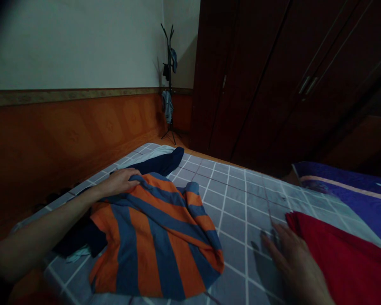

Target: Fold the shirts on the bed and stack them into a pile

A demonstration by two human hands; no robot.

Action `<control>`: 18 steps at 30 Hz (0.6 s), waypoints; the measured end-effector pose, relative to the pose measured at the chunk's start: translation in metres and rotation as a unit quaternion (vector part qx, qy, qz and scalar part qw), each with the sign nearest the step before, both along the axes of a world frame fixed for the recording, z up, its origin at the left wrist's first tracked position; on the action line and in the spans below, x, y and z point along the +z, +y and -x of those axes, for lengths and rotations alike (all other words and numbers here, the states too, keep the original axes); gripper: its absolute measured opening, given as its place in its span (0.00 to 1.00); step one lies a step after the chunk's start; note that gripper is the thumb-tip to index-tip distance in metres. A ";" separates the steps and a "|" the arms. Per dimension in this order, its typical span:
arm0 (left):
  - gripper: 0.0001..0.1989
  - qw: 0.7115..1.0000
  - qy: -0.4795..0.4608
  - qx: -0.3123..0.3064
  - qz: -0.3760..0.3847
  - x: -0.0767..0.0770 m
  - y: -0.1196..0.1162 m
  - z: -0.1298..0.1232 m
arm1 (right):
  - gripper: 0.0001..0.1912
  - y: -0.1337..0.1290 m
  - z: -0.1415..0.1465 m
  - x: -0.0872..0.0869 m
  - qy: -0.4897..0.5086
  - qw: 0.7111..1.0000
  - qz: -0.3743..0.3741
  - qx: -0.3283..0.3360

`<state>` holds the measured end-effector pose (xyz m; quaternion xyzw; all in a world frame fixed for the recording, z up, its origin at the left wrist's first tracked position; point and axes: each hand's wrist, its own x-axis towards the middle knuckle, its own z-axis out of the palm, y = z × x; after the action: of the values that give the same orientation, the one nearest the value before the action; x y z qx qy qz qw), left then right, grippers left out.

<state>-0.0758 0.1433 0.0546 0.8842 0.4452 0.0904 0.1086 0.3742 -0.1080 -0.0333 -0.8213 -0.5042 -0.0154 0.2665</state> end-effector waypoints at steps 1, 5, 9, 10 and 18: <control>0.12 1.000 -0.024 -0.011 -0.004 0.008 -0.006 -0.003 | 0.25 0.008 0.017 0.000 0.026 0.998 0.019 0.047; 0.10 0.983 -0.156 -0.095 0.010 0.049 -0.029 -0.027 | 0.25 0.042 0.093 0.007 0.037 0.982 0.077 0.170; 0.09 0.960 -0.211 -0.184 0.008 0.082 -0.043 -0.057 | 0.15 0.069 0.144 0.018 -0.016 0.987 0.071 0.146; 0.08 0.953 -0.226 -0.202 0.005 0.088 -0.044 -0.064 | 0.12 0.075 0.149 0.020 -0.005 0.988 0.067 0.136; 0.11 0.907 -0.384 -0.153 -0.086 0.112 0.011 -0.119 | 0.17 0.089 0.049 0.057 0.096 0.993 -0.063 -0.037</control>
<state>0.0433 0.1547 0.1664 0.8443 0.2191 0.4429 0.2072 0.3250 -0.0189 0.0240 -0.8188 -0.4433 0.0222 0.3641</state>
